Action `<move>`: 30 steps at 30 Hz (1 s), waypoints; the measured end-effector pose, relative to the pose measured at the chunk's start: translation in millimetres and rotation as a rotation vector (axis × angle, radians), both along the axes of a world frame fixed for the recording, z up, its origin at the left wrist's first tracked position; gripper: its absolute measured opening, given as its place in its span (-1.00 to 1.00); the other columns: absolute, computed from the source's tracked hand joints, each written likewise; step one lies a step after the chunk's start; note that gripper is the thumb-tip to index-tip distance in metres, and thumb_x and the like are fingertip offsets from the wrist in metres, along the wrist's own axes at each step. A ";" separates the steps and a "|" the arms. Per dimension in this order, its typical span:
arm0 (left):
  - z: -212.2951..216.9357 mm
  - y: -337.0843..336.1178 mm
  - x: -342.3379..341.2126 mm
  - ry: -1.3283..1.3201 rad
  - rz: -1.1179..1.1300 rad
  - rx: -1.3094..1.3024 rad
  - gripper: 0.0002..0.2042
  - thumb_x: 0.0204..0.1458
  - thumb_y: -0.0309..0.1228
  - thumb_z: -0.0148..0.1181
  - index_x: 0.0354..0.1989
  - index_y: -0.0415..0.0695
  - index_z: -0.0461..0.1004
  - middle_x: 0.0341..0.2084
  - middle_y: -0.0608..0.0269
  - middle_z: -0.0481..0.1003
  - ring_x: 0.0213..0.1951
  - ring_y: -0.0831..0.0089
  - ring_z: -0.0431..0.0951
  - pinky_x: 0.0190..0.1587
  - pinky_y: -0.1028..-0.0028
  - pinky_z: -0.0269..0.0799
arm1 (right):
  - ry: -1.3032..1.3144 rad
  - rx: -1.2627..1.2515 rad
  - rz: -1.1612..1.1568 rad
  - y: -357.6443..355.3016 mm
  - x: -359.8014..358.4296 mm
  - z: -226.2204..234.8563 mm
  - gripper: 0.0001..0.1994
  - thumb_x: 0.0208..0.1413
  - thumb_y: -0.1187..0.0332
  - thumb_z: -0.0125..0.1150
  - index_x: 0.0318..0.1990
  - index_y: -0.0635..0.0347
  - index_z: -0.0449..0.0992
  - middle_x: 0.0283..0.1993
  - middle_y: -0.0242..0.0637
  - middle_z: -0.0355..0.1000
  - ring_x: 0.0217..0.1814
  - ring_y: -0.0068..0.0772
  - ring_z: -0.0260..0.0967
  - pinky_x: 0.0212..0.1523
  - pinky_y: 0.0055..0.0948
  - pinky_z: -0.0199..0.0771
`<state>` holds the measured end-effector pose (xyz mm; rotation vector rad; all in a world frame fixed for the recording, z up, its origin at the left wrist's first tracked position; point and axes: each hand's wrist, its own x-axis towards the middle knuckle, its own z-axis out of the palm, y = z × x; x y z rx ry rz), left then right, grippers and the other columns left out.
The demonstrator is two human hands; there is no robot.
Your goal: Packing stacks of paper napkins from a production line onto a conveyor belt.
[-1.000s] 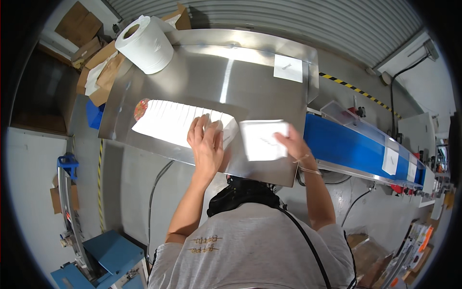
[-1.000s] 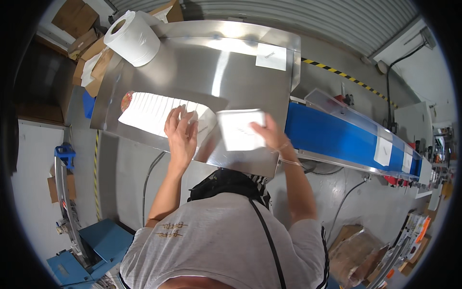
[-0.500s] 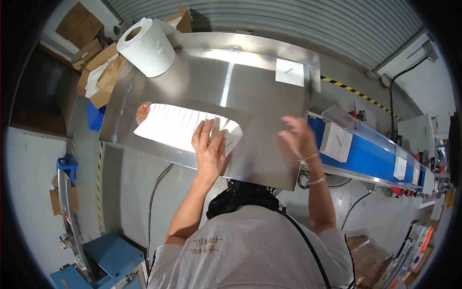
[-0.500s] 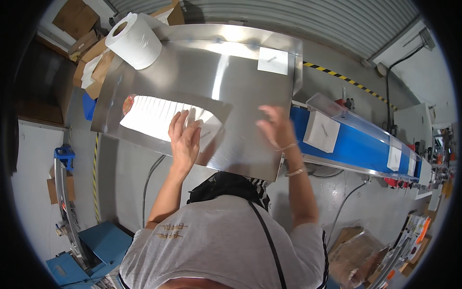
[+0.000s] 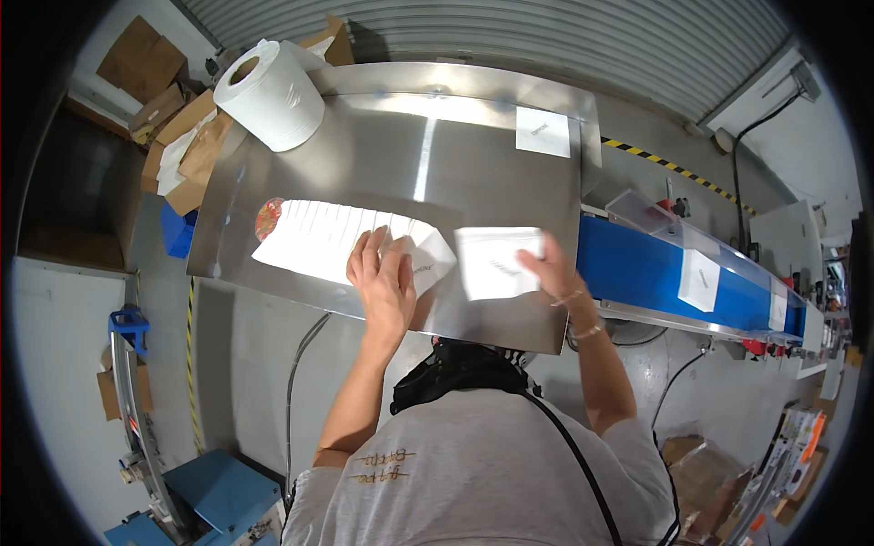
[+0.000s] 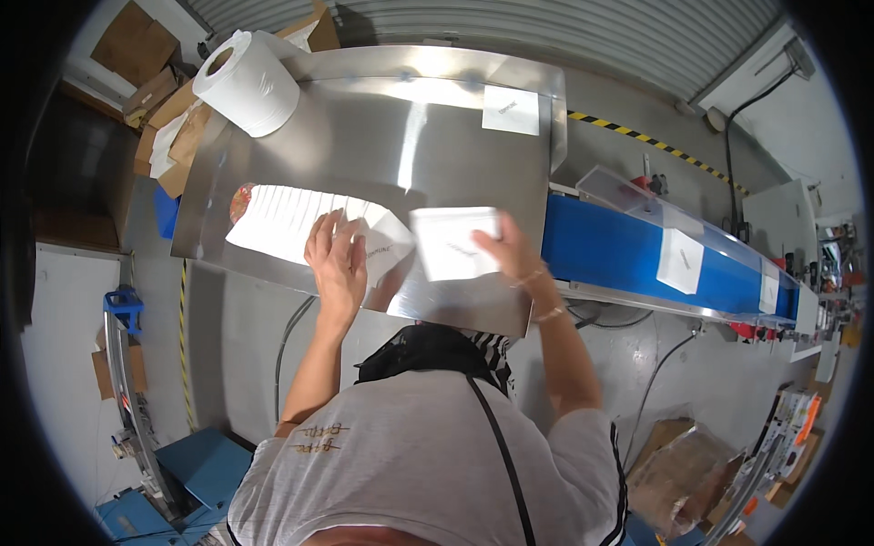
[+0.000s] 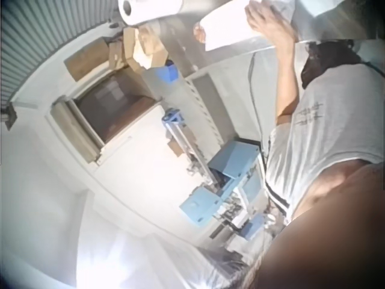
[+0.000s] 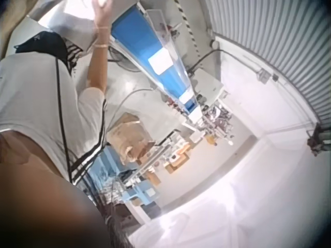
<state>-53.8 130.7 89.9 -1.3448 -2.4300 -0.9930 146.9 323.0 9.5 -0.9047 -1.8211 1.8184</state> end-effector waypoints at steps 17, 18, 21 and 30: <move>1.2 -5.4 -0.9 0.043 -0.117 0.018 -0.78 -0.14 -0.55 0.27 -0.26 -0.12 0.59 0.09 0.09 0.34 0.19 -0.01 0.21 0.21 0.08 0.03 | -0.076 0.427 0.296 -3.8 -37.1 61.8 -0.48 -0.10 0.36 0.39 0.09 0.10 0.41 0.08 -0.23 0.34 0.14 -0.26 0.31 0.10 -0.31 0.39; 3.1 -6.5 -0.9 0.046 -0.119 0.014 -0.78 -0.14 -0.55 0.27 -0.26 -0.12 0.59 0.09 0.09 0.34 0.19 -0.01 0.21 0.21 0.08 0.03 | -0.038 0.351 0.369 -13.5 -60.1 65.0 -0.49 -0.10 0.36 0.39 0.07 0.12 0.41 0.11 -0.23 0.32 0.16 -0.26 0.29 0.12 -0.32 0.36; 13.6 -0.4 2.8 0.017 -0.112 0.002 -0.73 -0.06 -0.42 0.25 -0.12 -0.08 0.54 0.14 0.02 0.29 0.26 -0.03 0.12 0.25 0.01 -0.09 | 0.042 0.382 0.459 -14.1 -88.5 41.5 -0.51 -0.09 0.38 0.37 0.06 0.17 0.40 0.16 -0.24 0.27 0.19 -0.27 0.24 0.15 -0.34 0.30; 0.0 -8.8 -14.7 0.055 0.014 0.036 -0.71 -0.09 -0.62 0.21 -0.13 -0.16 0.54 0.04 0.05 0.37 0.13 0.02 0.29 0.16 0.13 0.15 | -0.072 0.155 -0.344 31.4 43.5 -41.0 -0.76 0.21 0.23 0.13 -0.33 0.24 0.40 -0.41 -0.49 0.32 -0.37 -0.64 0.19 -0.36 -0.53 0.29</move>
